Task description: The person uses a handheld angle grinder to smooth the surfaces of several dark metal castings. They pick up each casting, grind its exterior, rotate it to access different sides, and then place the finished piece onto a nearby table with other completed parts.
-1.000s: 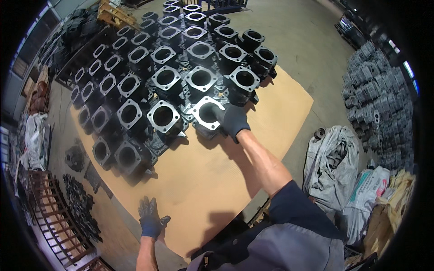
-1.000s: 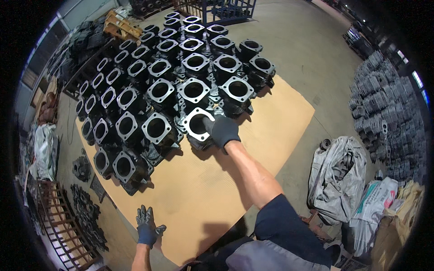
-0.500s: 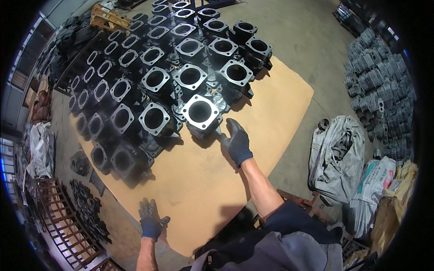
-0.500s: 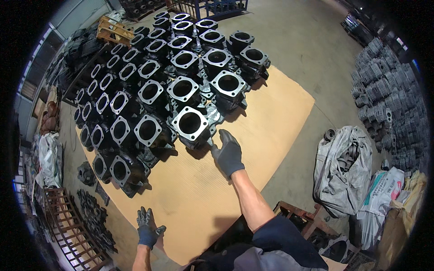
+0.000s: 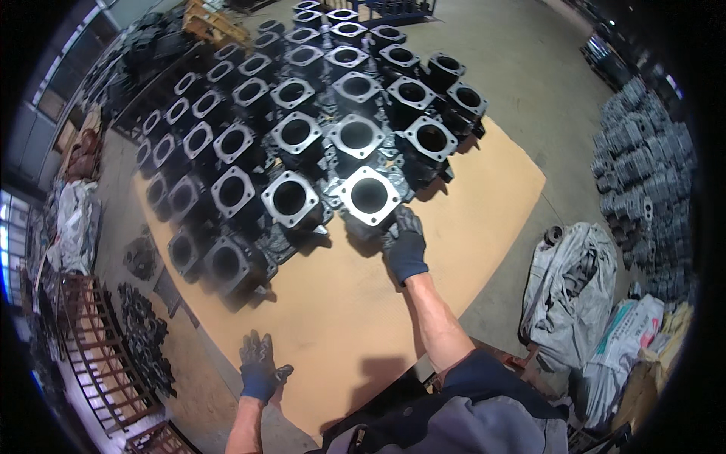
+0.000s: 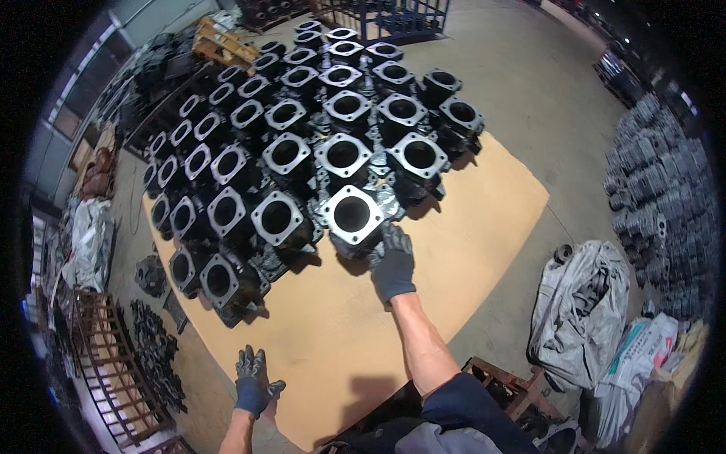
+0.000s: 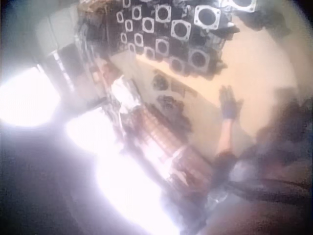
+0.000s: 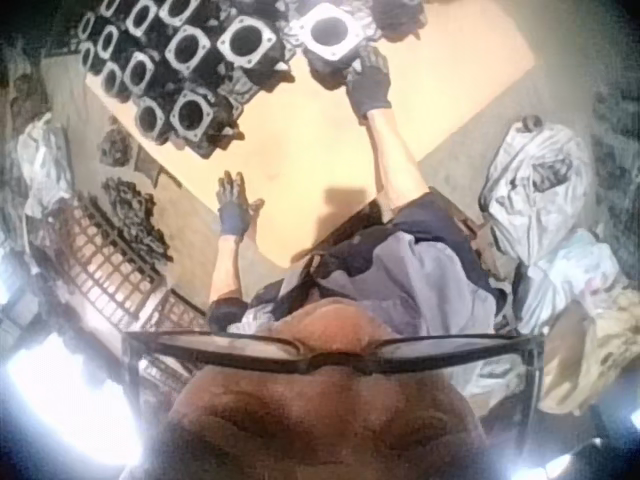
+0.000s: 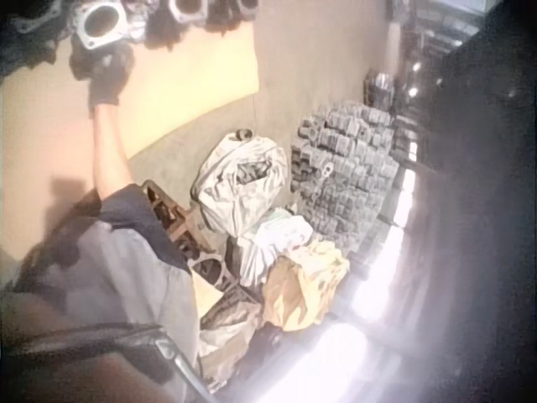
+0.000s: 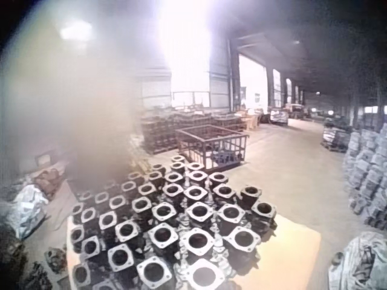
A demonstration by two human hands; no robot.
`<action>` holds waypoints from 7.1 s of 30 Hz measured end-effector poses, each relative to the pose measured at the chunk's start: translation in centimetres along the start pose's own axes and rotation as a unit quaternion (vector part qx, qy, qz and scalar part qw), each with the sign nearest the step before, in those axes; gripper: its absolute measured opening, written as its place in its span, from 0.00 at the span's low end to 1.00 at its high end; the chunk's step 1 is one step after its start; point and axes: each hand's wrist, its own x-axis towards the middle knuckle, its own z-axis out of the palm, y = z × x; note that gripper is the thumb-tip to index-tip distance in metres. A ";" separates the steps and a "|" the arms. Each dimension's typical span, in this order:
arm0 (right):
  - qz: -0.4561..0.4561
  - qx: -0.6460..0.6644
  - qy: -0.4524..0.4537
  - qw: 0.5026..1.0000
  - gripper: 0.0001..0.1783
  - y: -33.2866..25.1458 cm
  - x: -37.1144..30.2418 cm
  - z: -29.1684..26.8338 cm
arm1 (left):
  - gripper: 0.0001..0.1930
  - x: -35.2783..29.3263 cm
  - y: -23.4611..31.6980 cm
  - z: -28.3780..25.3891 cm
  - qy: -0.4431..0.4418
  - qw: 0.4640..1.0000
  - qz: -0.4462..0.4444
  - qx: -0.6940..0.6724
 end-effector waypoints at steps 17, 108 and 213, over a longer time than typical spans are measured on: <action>0.083 0.004 0.019 0.996 0.35 -6.6 -14.5 -5.6 | 0.32 -7.9 -7.5 7.0 0.322 0.907 0.161 -0.219; -0.572 -0.122 -0.489 0.647 0.18 -84.0 -5.4 161.8 | 0.26 43.6 -144.7 34.8 0.282 0.808 -0.516 -0.039; 0.058 0.355 -0.628 0.690 0.41 -92.9 3.1 140.4 | 0.35 69.2 -125.7 1.3 0.274 0.561 0.041 -0.780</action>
